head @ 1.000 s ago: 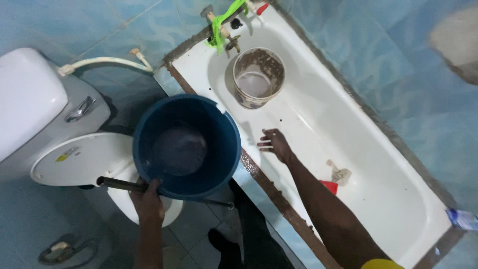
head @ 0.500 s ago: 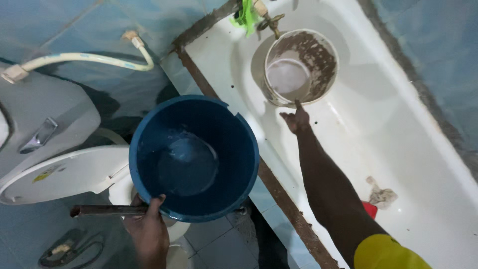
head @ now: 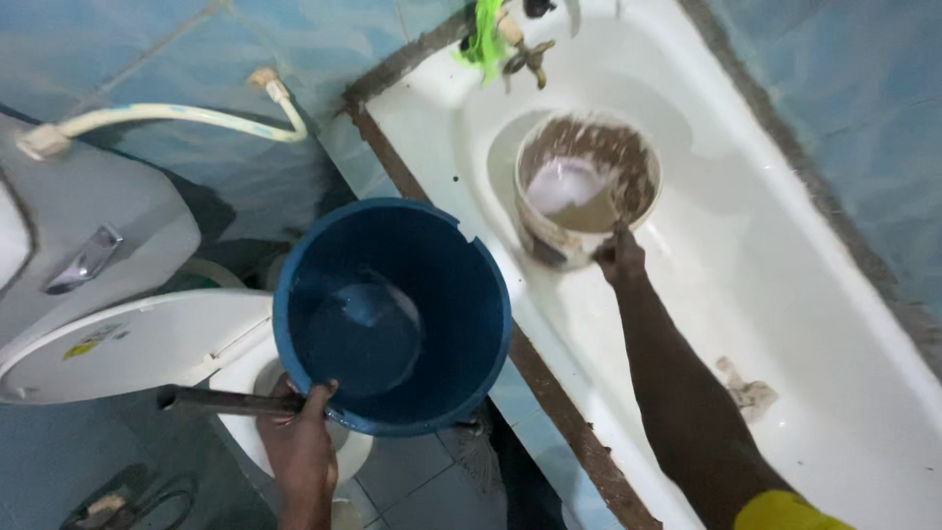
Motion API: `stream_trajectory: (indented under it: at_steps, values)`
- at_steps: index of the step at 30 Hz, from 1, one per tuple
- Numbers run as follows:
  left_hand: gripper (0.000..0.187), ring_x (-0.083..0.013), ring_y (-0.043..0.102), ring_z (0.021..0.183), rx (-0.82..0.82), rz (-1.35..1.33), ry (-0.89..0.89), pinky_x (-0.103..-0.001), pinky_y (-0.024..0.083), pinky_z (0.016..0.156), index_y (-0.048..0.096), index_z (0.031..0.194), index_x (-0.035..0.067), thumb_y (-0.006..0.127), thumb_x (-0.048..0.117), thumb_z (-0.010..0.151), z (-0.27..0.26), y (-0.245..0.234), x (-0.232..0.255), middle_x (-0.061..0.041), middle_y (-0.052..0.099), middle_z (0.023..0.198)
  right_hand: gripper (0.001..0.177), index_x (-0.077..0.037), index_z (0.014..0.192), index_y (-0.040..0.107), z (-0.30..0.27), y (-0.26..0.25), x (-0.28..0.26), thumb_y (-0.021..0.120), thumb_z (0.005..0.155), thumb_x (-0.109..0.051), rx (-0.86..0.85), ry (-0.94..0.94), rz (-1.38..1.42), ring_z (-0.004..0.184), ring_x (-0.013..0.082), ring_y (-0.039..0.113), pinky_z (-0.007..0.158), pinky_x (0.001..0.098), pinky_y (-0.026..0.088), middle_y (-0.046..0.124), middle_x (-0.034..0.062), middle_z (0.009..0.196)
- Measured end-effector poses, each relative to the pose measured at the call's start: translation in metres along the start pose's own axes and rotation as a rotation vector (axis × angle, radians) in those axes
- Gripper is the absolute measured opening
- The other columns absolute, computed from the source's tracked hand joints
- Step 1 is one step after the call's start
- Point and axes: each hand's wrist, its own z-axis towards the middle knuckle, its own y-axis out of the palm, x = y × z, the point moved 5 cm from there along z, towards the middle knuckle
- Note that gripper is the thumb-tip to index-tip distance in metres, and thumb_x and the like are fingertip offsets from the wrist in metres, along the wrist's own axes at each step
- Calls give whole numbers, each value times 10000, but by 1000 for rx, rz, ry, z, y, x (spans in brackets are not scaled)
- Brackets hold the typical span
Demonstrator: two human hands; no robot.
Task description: The person cleans a bathroom by mopping the floor with a mop, rinsing the mop in a bucket of water, and pouring water into the toilet and bathtub.
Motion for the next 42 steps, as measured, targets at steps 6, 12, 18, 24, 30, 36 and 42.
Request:
stream_trajectory:
  at_steps: [6,12,18,24,30,36,42]
  values:
    - [87,-190,554,746,-136,-41,25,-397,418,682,626,943,-27,658,-68,873,-4,-15,-22,-87,624,841,351,10,1002,687,-162,-80,-20,696,976,-339,-4,-203,-255,579,240,586,537,411,536,596,140,667]
    - [204,-159,434,675,-283,-168,96,-383,377,649,511,819,27,684,-47,898,-45,-38,-32,-20,452,739,313,9,1085,721,-332,-157,-47,714,892,-238,185,-247,-504,657,214,638,563,368,554,677,149,791]
    - [58,-190,468,694,-317,-68,20,-369,387,679,594,824,7,617,0,876,-106,-67,-48,-39,519,737,438,135,1062,629,-491,-260,-91,731,926,-270,396,-224,-156,697,324,676,674,494,633,664,223,858]
    - [182,-181,524,795,-429,-160,182,-388,429,750,582,887,-11,735,-34,792,-166,-91,-100,-31,545,824,520,101,1139,619,-619,-361,-114,680,1005,-398,523,-268,-145,689,382,636,646,517,575,607,293,867]
    - [179,-129,666,875,-795,13,289,-345,509,776,738,976,118,741,69,804,-265,-33,-133,24,746,935,516,22,1199,560,-726,-448,-79,636,970,-434,601,-297,-9,708,343,660,656,498,569,638,268,906]
    - [429,-172,450,745,-908,293,577,-367,427,691,469,842,-60,843,129,932,-314,26,-181,-103,403,791,507,102,959,605,-816,-526,-54,767,932,-378,769,-350,-100,532,250,488,499,471,414,519,137,700]
    - [174,-186,636,679,-1158,478,556,-377,482,634,727,848,35,816,181,819,-393,58,-172,-100,675,705,513,34,696,573,-883,-571,-7,789,903,-384,859,-334,-114,445,229,426,436,420,362,468,91,563]
